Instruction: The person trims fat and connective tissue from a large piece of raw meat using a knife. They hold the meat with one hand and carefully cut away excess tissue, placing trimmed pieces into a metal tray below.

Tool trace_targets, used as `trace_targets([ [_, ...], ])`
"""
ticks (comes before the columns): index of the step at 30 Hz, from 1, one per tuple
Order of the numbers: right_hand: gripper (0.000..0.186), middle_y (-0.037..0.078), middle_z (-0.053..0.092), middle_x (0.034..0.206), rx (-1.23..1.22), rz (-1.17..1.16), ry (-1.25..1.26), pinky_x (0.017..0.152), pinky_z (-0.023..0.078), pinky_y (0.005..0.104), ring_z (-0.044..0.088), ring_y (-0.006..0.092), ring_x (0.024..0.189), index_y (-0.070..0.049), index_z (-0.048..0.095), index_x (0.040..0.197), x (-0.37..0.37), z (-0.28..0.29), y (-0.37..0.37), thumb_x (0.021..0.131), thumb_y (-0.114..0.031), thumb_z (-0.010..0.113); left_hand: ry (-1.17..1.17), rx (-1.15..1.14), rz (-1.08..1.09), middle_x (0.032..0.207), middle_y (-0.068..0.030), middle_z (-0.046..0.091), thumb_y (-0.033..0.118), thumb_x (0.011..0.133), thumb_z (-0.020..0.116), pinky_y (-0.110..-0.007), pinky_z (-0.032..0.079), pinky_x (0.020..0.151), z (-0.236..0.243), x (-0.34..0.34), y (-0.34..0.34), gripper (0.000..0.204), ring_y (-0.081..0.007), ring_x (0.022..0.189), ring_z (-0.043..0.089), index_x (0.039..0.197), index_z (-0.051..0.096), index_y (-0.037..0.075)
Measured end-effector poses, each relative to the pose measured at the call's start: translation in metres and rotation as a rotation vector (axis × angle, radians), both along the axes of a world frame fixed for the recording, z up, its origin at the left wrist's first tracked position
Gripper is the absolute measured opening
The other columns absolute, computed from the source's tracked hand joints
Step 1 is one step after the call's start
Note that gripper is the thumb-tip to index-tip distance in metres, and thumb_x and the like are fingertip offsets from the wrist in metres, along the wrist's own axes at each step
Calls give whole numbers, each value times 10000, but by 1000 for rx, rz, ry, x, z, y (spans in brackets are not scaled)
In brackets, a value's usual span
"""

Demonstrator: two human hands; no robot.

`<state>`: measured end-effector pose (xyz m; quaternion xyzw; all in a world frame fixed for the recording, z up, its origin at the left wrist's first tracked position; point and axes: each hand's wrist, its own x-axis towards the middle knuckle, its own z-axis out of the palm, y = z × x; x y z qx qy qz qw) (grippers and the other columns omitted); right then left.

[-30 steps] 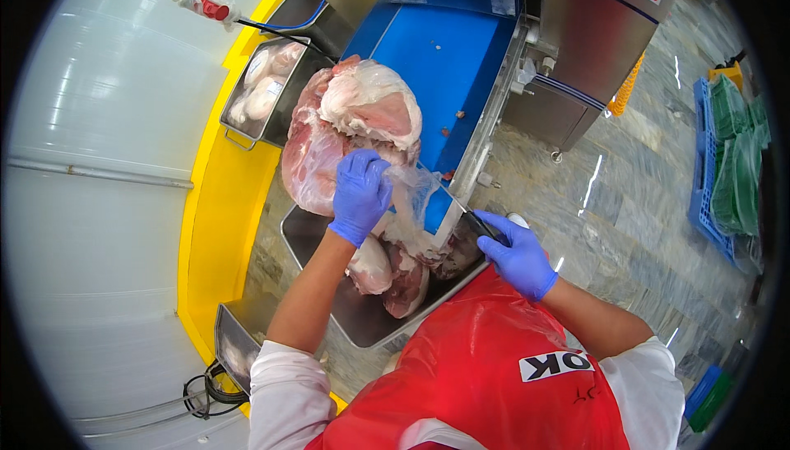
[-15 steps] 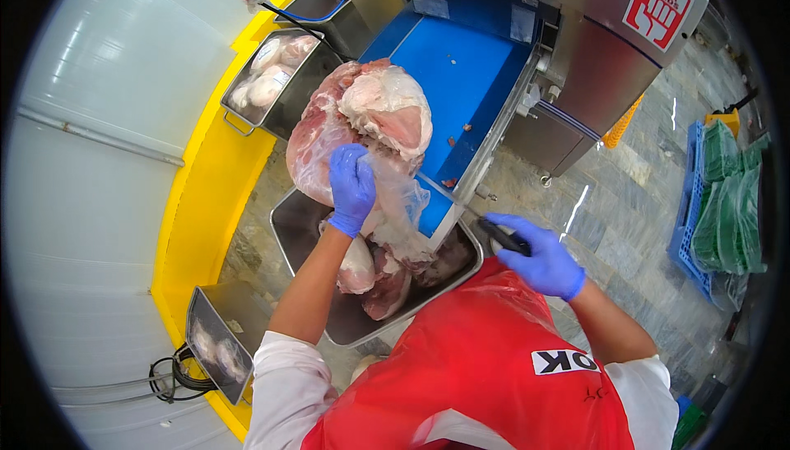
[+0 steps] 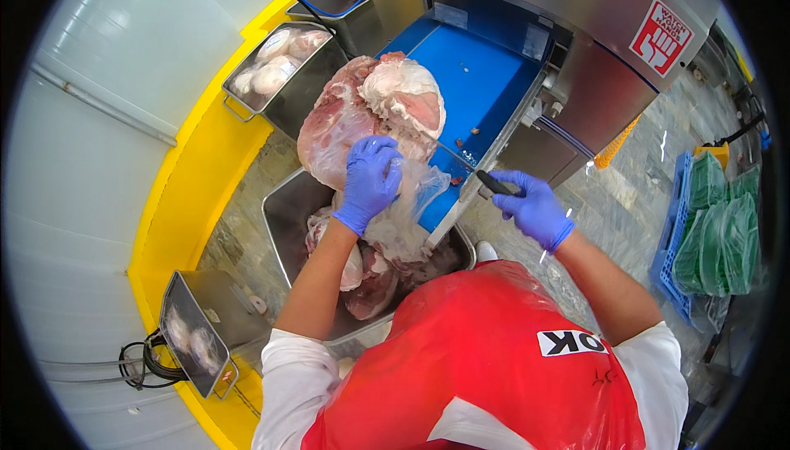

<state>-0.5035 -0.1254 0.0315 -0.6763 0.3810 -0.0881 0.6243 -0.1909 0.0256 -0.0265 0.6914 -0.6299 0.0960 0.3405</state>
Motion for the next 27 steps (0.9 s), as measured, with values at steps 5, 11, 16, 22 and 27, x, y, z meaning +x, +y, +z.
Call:
trace_targets([
  [5, 431, 229, 774, 967, -910, 244, 137, 765, 616, 466, 764, 401, 846, -133, 731, 1430, 0, 24, -32, 1009, -225, 705, -11, -46, 35, 1195, -145, 723, 326, 936, 799, -541, 431, 1070, 6, 15, -1, 247, -371, 1164, 643, 991, 768, 87],
  [11, 440, 182, 772, 874, -1266, 504, 375, 714, 615, 486, 782, 372, 824, -115, 739, 1400, 25, 93, -26, 963, -134, 697, 204, 217, 335, 1424, -183, 664, 506, 897, 852, -572, 397, 1163, -14, 82, -28, 559, -409, 1361, 575, 1265, 765, 95],
  [16, 454, 186, 772, 851, -1330, 677, 466, 683, 620, 465, 781, 366, 787, -31, 719, 1384, 57, 126, -17, 934, -73, 670, 148, 393, 732, 1569, -250, 587, 745, 762, 874, -554, 477, 1181, 12, 120, -49, 1275, -417, 1386, 629, 1708, 364, 59],
  [22, 548, 178, 747, 823, -1320, 859, 544, 638, 588, 481, 758, 366, 740, -20, 683, 1439, 86, 161, -19, 892, -55, 677, 430, 596, 633, 1609, -311, 545, 868, 752, 800, -510, 482, 1203, 19, 175, -65, 1373, -453, 1449, 594, 1748, 304, 63],
  [27, 605, 174, 731, 801, -1217, 966, 483, 619, 571, 484, 733, 367, 688, -19, 660, 1475, 101, 168, -44, 872, -46, 691, 309, 570, 632, 1536, -305, 607, 879, 745, 790, -529, 513, 1163, 16, 166, -66, 1350, -479, 1390, 627, 1732, 350, 68],
])
